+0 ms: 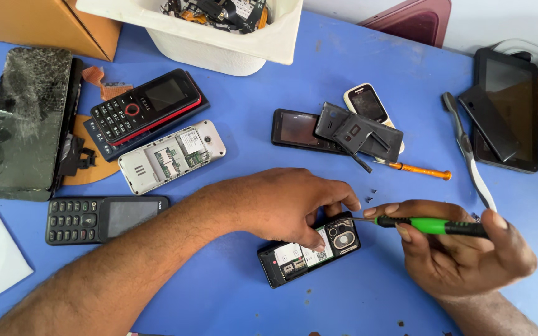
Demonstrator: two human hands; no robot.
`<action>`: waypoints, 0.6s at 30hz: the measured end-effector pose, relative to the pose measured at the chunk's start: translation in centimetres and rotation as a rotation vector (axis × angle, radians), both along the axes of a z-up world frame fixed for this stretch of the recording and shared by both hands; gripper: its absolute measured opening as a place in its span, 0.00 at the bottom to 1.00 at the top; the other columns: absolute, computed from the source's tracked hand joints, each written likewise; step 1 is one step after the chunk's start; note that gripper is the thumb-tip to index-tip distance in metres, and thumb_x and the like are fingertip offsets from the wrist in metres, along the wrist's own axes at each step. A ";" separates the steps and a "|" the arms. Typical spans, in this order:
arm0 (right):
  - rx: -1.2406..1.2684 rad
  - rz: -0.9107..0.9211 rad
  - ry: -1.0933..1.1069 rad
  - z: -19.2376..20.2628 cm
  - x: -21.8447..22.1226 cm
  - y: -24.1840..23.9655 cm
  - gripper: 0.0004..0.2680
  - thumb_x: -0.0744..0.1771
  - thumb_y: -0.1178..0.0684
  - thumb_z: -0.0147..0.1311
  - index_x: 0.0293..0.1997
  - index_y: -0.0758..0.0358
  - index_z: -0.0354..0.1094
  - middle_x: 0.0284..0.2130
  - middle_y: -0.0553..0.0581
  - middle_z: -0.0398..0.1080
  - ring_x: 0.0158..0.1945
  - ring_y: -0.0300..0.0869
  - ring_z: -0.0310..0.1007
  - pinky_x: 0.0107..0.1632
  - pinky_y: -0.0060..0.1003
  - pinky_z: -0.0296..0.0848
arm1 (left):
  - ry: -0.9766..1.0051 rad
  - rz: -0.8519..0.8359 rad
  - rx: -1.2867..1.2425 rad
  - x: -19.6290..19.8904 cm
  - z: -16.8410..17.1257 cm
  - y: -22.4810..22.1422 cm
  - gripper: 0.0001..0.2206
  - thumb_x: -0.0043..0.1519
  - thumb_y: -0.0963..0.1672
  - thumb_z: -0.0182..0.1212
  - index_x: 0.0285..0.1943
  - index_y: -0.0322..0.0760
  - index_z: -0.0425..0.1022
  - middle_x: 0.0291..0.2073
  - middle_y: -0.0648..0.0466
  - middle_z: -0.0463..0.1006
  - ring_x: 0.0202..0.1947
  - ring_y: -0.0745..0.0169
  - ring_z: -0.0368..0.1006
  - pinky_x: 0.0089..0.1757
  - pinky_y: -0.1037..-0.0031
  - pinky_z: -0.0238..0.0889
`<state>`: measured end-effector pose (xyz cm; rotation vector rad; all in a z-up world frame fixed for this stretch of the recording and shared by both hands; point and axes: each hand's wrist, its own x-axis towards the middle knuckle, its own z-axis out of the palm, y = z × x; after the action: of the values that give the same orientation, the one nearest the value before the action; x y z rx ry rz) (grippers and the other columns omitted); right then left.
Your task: The person uses a screwdriver to remove screws from the back of a disassembled mobile phone. They then use a small brush to clean the internal components around the camera module. The person continues to unscrew and adjust parts within the phone's chassis.
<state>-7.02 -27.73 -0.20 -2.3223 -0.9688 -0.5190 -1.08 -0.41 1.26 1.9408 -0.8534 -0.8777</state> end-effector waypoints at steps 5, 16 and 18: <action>0.069 0.020 0.055 -0.3 -0.2 -0.6 0.22 0.74 0.60 0.46 0.68 0.57 0.27 0.44 0.67 0.75 0.42 0.50 0.84 0.49 0.39 0.86 | -0.008 -0.001 0.006 0.0 -0.1 0.0 0.34 0.47 0.45 0.74 0.66 0.52 0.67 0.48 0.60 0.82 0.42 0.61 0.80 0.44 0.66 0.71; 0.083 -0.106 0.110 -0.5 0.0 0.2 0.22 0.72 0.61 0.46 0.66 0.67 0.28 0.38 0.71 0.76 0.36 0.50 0.82 0.44 0.35 0.79 | -0.005 -0.004 -0.014 0.1 -0.2 0.0 0.34 0.47 0.45 0.74 0.66 0.50 0.67 0.48 0.59 0.82 0.42 0.61 0.80 0.45 0.67 0.72; 0.065 -0.122 0.079 -0.5 0.0 0.0 0.22 0.72 0.61 0.46 0.66 0.69 0.28 0.37 0.70 0.77 0.37 0.50 0.82 0.45 0.34 0.79 | -0.006 0.002 -0.021 0.1 -0.3 0.0 0.33 0.47 0.45 0.74 0.65 0.49 0.67 0.48 0.59 0.82 0.42 0.61 0.80 0.45 0.67 0.72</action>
<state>-7.00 -27.76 -0.72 -2.3349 -0.7657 -0.4963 -0.99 -0.36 1.00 1.9273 -0.8608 -0.8588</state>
